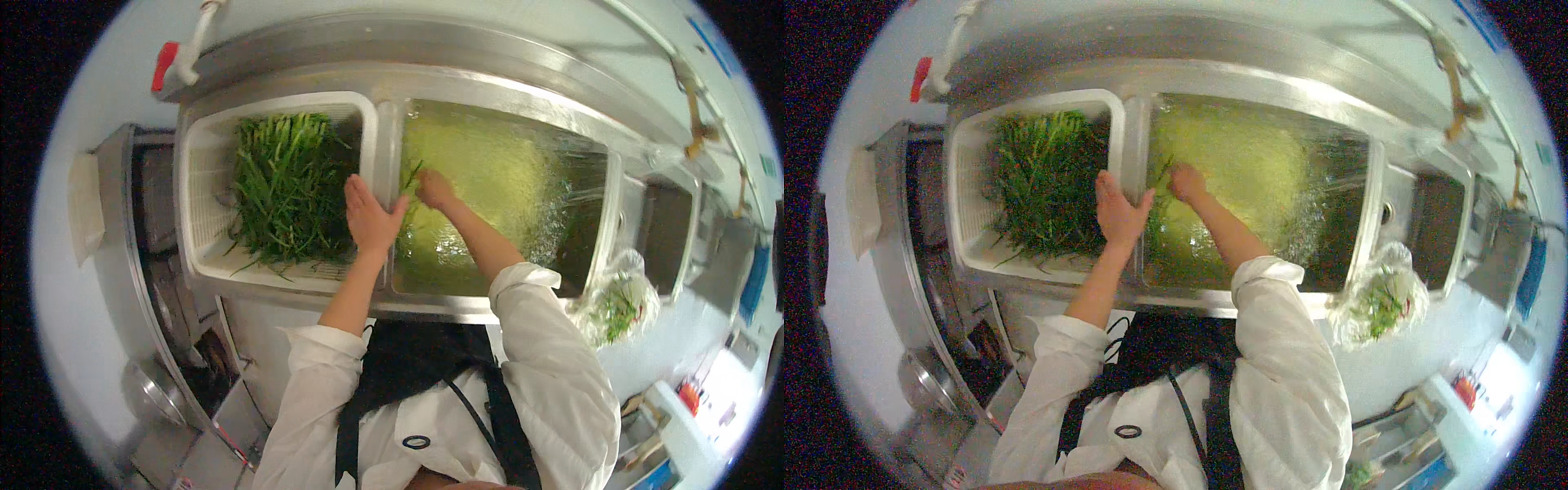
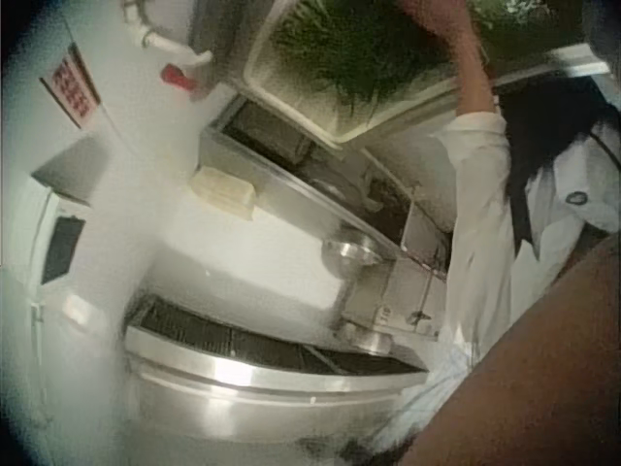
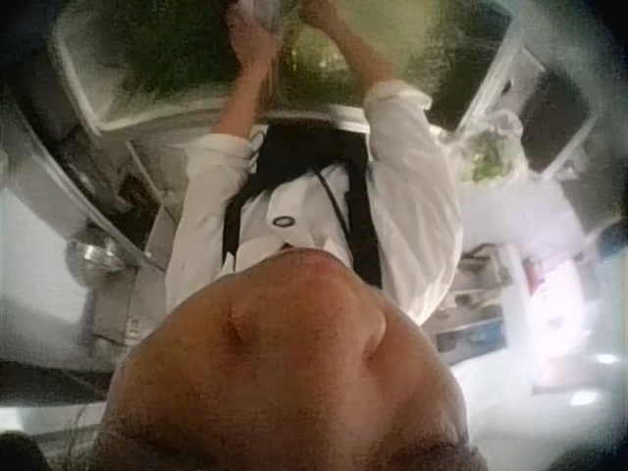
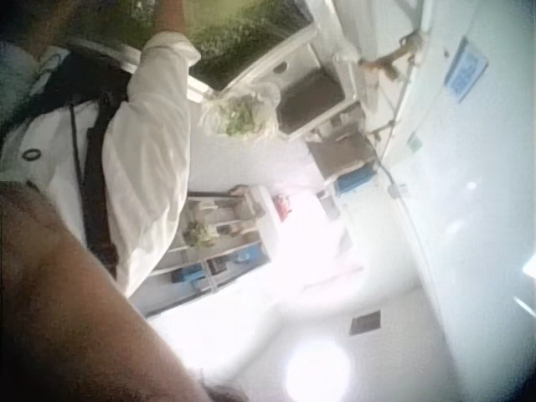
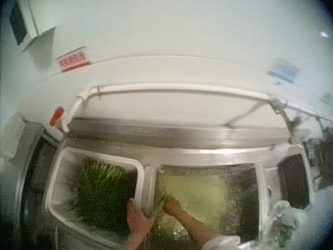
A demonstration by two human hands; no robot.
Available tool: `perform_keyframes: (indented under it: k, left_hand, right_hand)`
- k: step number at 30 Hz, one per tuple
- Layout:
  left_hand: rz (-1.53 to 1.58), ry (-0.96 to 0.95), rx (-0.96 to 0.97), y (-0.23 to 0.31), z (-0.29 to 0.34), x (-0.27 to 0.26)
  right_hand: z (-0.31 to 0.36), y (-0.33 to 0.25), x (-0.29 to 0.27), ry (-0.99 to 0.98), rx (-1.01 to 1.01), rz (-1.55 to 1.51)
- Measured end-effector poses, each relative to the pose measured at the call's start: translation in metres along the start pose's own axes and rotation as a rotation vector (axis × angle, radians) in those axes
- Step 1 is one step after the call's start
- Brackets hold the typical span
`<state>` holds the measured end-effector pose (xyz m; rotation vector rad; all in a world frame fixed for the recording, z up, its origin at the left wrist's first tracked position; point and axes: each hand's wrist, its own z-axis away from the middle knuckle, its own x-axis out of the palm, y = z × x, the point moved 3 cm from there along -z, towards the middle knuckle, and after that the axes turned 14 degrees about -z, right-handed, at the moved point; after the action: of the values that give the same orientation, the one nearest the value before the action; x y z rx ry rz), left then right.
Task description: The person washes a large quantity of green leafy vegetables in a stainless steel sink under running water. They repeatedly submerge, agitate, and rinse the vegetables, then transfer them into a white plastic colander placed in the adjacent sink basin.
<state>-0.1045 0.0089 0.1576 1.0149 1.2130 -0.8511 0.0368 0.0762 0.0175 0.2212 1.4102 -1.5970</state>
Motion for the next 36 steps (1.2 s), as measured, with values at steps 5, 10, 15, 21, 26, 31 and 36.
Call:
perform_keyframes:
  k: [5,10,15,21,26,31,36]
  left_hand:
    - [-0.032,0.043,0.019,0.005,0.002,-0.001]
    - [0.000,0.016,0.038,0.009,0.003,0.004]
    - [0.065,-0.105,0.083,-0.010,0.002,0.007]
    - [-0.114,-0.037,0.111,0.004,0.003,0.012]
    - [-0.135,-0.026,0.089,0.001,0.007,0.008]
    - [-0.136,0.106,0.125,0.007,0.005,-0.001]
    - [0.018,0.233,0.298,0.025,0.031,0.006]
  right_hand:
    - [0.056,0.037,-0.014,-0.221,0.203,-0.082]
    - [0.131,0.093,-0.061,0.186,0.482,-0.064]
    - [0.193,0.121,-0.124,0.597,0.667,0.240]
    - [0.251,0.231,-0.148,0.769,1.134,-0.616]
    - [0.232,0.184,-0.137,0.644,0.554,-1.371]
    - [0.230,0.074,-0.161,0.378,0.366,-1.501]
    - [0.223,0.017,-0.158,0.181,0.272,-1.334]
